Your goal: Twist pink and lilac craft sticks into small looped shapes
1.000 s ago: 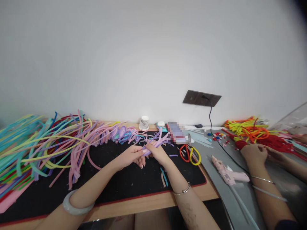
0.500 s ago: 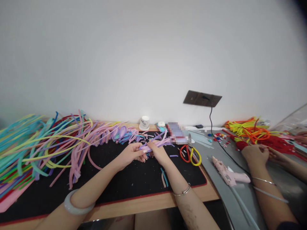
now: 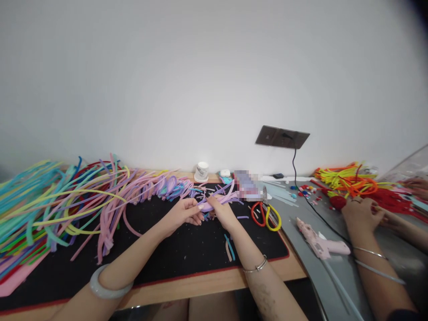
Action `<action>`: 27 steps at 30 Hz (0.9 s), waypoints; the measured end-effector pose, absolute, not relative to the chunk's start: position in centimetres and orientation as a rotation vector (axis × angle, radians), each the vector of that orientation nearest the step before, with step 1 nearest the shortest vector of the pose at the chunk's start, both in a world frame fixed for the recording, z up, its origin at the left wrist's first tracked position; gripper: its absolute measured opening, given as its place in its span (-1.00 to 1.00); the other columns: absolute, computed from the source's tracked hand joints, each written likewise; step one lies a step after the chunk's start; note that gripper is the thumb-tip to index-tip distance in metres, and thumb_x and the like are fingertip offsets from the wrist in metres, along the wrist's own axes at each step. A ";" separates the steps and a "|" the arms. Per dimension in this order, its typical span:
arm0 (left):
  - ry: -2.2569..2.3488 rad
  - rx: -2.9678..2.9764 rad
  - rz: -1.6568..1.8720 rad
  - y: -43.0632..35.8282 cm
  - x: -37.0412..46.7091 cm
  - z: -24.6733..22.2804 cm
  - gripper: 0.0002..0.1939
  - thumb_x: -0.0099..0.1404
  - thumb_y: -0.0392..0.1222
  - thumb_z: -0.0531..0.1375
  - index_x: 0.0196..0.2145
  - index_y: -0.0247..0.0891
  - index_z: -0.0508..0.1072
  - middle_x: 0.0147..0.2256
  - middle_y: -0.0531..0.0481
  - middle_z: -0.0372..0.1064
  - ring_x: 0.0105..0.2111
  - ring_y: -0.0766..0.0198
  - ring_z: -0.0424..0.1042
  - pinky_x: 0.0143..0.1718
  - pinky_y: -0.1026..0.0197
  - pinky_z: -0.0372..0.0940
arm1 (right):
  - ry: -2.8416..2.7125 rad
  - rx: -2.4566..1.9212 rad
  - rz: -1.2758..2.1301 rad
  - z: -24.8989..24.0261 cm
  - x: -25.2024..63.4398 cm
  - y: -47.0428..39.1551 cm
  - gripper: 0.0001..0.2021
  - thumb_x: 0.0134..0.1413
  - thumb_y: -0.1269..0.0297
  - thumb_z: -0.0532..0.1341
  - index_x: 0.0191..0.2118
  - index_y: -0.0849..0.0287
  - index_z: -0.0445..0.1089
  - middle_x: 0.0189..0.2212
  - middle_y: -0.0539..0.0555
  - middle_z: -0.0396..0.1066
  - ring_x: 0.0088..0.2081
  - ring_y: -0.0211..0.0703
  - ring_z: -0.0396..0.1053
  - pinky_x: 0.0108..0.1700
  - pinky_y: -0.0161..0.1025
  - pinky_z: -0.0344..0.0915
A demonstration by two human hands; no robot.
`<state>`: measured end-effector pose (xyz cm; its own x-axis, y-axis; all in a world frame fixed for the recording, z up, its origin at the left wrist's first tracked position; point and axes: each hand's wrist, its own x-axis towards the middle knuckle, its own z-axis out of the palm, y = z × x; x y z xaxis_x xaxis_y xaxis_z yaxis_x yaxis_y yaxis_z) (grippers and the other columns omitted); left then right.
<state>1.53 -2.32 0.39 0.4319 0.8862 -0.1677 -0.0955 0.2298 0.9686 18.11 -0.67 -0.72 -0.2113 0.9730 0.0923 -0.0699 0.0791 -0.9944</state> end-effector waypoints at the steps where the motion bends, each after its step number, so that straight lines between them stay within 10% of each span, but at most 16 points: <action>1: 0.885 1.135 0.803 -2.3 1.5 0.4 -0.51 -0.03 0.16 0.35 -0.47 -0.30 0.28 -0.52 0.00 0.49 -0.55 0.37 0.45 -0.42 0.30 0.36 | -1.362 -0.999 1.324 -0.7 18.1 -0.7 -0.62 0.00 0.00 0.20 -0.59 0.14 0.12 -0.75 -0.15 0.04 -0.70 -0.38 -0.03 -0.63 -0.34 -0.09; 27: 0.820 1.121 0.847 -2.5 1.6 0.2 -0.58 0.01 0.05 0.37 -0.47 -0.30 0.28 -0.51 -0.03 0.50 -0.52 0.34 0.47 -0.39 0.27 0.36 | -1.321 -0.989 1.411 -0.3 17.9 -0.9 -0.62 -0.04 0.00 0.23 -0.58 0.13 0.11 -0.76 -0.17 -0.01 -0.71 -0.40 -0.10 -0.64 -0.35 -0.14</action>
<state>1.58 -2.48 0.19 0.4455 0.8866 -0.1247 -0.1529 0.2126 0.9651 17.90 -0.88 -0.31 -0.2401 0.9700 0.0391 -0.1028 0.0147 -0.9946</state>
